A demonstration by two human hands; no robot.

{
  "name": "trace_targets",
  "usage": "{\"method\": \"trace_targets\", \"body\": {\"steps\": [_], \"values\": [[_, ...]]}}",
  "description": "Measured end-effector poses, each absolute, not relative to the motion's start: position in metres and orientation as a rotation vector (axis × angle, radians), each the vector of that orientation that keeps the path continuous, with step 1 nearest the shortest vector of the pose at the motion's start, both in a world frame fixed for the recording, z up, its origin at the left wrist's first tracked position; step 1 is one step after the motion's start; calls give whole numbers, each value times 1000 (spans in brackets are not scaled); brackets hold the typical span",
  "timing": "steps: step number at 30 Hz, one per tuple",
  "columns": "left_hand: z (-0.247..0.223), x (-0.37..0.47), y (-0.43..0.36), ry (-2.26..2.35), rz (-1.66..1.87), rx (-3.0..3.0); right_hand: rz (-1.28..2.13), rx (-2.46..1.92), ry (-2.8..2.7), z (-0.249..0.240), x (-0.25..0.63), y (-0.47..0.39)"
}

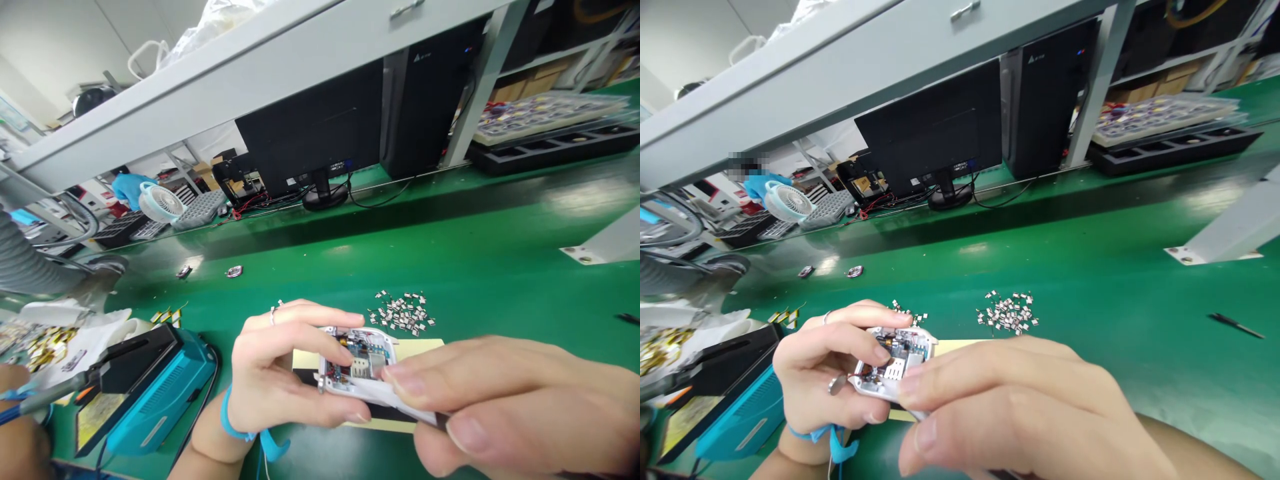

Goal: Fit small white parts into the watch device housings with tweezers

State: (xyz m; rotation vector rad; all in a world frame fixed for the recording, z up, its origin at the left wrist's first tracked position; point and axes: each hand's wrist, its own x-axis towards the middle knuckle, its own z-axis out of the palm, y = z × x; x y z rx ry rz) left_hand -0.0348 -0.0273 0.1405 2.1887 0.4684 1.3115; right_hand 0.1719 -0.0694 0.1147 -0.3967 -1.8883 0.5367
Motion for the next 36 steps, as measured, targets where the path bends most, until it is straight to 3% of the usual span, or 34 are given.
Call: {"method": "trace_targets", "body": {"steps": [15, 24, 36], "values": [[139, -34, -26, 446, 1429, 2313, 538, -477, -1608, 119, 155, -74], [139, -37, -27, 355, 1461, 2454, 868, -412, -1651, 137, 159, -71], [139, -39, -30, 418, 1435, 2442, 851, -464, -1595, 138, 157, -66]]}}
